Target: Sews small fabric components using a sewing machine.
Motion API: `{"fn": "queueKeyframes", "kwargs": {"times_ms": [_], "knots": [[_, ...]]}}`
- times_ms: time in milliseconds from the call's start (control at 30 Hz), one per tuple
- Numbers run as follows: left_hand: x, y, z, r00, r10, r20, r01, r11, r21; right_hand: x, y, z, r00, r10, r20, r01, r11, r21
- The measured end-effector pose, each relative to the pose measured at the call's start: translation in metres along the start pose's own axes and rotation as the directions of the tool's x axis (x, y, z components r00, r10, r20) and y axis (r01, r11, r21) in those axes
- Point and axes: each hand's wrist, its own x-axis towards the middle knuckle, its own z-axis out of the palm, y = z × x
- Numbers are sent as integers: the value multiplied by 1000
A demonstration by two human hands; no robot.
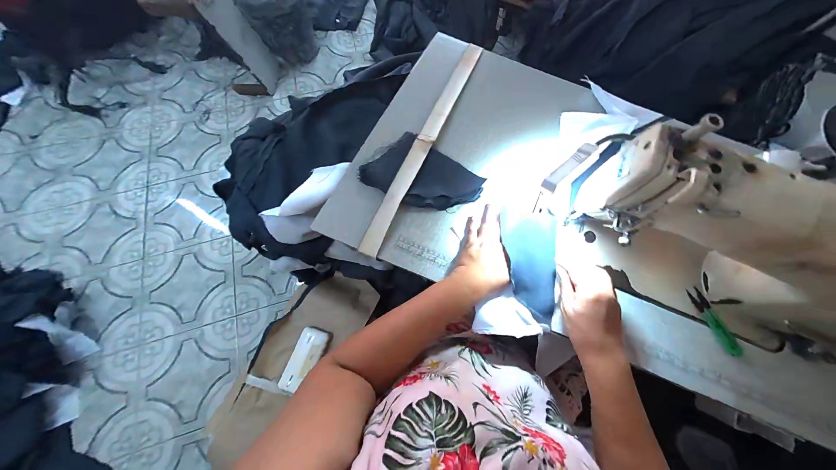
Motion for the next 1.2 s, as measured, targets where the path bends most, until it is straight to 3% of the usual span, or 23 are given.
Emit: {"fn": "queueKeyframes", "kwargs": {"times_ms": [233,400,500,733,1200], "knots": [[-2,3,5,995,32,-91,-26,997,72,-15,13,32,998,62,-26,-65,987,-146],[0,-5,11,966,106,-235,-98,994,43,-23,19,28,994,62,-90,-72,992,-107],[-1,-10,9,967,105,-233,-118,992,-40,-25,17,28,989,49,-138,-59,996,-64],[3,-14,16,928,173,-329,-199,979,-46,-33,14,34,997,56,-45,-61,992,-107],[6,-10,13,953,168,-252,-178,984,-17,-39,17,34,991,99,-94,-107,992,-75]]}}
